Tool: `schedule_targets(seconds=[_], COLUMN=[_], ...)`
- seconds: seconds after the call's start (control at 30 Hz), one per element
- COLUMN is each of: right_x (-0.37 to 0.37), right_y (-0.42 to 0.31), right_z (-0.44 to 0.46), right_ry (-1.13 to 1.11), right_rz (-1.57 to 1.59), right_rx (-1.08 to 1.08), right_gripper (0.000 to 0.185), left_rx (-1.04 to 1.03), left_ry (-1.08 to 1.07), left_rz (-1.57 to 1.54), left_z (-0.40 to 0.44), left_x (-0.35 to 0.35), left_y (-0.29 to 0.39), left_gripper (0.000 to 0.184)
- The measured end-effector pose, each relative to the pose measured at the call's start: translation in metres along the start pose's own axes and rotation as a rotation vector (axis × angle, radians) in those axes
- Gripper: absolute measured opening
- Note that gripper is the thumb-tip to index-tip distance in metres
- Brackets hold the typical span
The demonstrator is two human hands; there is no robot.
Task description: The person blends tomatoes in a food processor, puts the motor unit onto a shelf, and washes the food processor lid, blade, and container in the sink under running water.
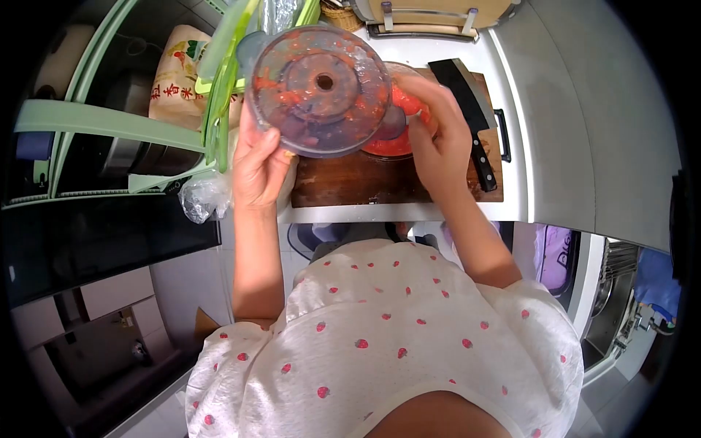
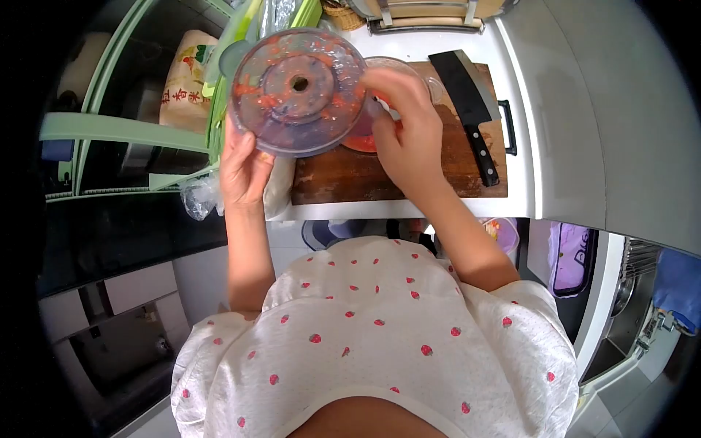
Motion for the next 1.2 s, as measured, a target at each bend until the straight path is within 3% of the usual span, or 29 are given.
schedule_targets(seconds=[0.1, 0.17, 0.3, 0.43, 0.57, 0.63, 0.67, 0.77, 0.8, 0.9, 0.97, 1.07, 1.2], right_x=[-0.009, -0.025, -0.052, -0.062, -0.070, -0.071, -0.069, -0.054, -0.050, -0.054, -0.059, -0.066, -0.058], right_y=[0.004, 0.018, 0.033, 0.018, -0.011, -0.026, -0.029, -0.029, -0.023, -0.026, -0.025, -0.028, -0.024], right_z=[0.037, 0.058, 0.080, 0.092, 0.082, 0.069, 0.062, 0.069, 0.081, 0.088, 0.075, 0.050, 0.049], right_ry=[-0.036, -0.176, -0.205, -0.161, -0.287, -0.337, -0.331, -0.327, -0.219, -0.068, -0.153, -0.320, -0.410], right_rz=[0.024, 0.046, 0.112, 0.002, 0.098, -0.042, -0.059, -0.052, -0.077, -0.238, -0.318, -0.474, -0.419], right_rx=[0.043, -0.084, -0.165, -0.034, 0.086, 0.425, 0.496, 0.532, 0.521, 0.608, 0.566, 0.693, 0.652], right_gripper=[0.038, 0.039, 0.040, 0.034, 0.033, 0.030, 0.029, 0.027, 0.015, 0.019, 0.021, 0.019, 0.016], left_rx=[0.011, 0.031, 0.048, 0.054, 0.048, 0.039, 0.029, 0.024, 0.003, -0.022, -0.029, -0.032, -0.020], left_ry=[-0.025, -0.075, -0.109, -0.131, -0.126, -0.150, -0.149, -0.167, -0.123, -0.123, -0.167, -0.169, -0.156], left_rz=[0.081, 0.133, 0.151, 0.160, 0.147, 0.155, 0.182, 0.232, 0.216, 0.230, 0.256, 0.260, 0.293], left_z=[0.009, 0.013, 0.020, 0.025, 0.031, 0.036, 0.038, 0.037, 0.038, 0.041, 0.045, 0.047, 0.045], left_x=[-0.014, -0.017, -0.019, -0.024, -0.025, -0.015, -0.014, -0.027, -0.031, -0.023, -0.020, -0.016, -0.014], left_y=[-0.003, -0.006, -0.009, -0.012, -0.008, -0.005, -0.001, 0.005, 0.006, 0.003, 0.004, 0.007, 0.006], left_gripper=[0.074, 0.074, 0.074, 0.075, 0.077, 0.077, 0.078, 0.079, 0.079, 0.079, 0.079, 0.079, 0.078])
Point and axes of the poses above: each hand's wrist, its own z-axis towards the middle knuckle, its own x-axis out of the back of the hand, y = z × x, the point moved 6 cm from there along z, towards the middle knuckle, and after that the axes turned 4 degrees about -y, right-handed, at the moved point
